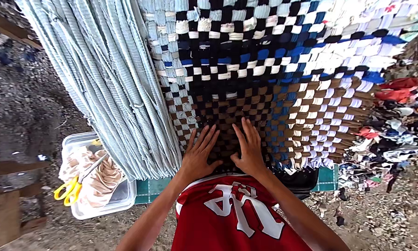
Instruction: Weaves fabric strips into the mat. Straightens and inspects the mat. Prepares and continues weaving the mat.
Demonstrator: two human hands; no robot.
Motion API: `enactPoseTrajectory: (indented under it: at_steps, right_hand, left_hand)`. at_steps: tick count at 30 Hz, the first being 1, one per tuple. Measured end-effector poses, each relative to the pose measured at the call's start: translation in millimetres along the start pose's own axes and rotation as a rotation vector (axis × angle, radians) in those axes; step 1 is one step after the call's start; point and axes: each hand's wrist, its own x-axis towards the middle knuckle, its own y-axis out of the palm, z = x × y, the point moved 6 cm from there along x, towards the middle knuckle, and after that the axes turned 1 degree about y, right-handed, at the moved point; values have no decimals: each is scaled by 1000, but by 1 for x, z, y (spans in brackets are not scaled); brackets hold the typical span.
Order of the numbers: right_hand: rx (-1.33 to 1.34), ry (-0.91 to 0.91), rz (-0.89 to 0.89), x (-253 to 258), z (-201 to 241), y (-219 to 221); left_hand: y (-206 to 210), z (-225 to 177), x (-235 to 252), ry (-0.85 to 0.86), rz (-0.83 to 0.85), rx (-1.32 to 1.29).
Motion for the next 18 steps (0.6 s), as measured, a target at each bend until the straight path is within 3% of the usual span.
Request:
enactPoseTrajectory:
  at_steps: [10,18]
  right_hand:
    - [343,-102,179,-14,-20,-27]
    - [129,-68,36,-12,-16,-15]
  left_hand:
    - [-2,0,-2,24,9,-5]
    - [-4,-2,-1,11,-32,18]
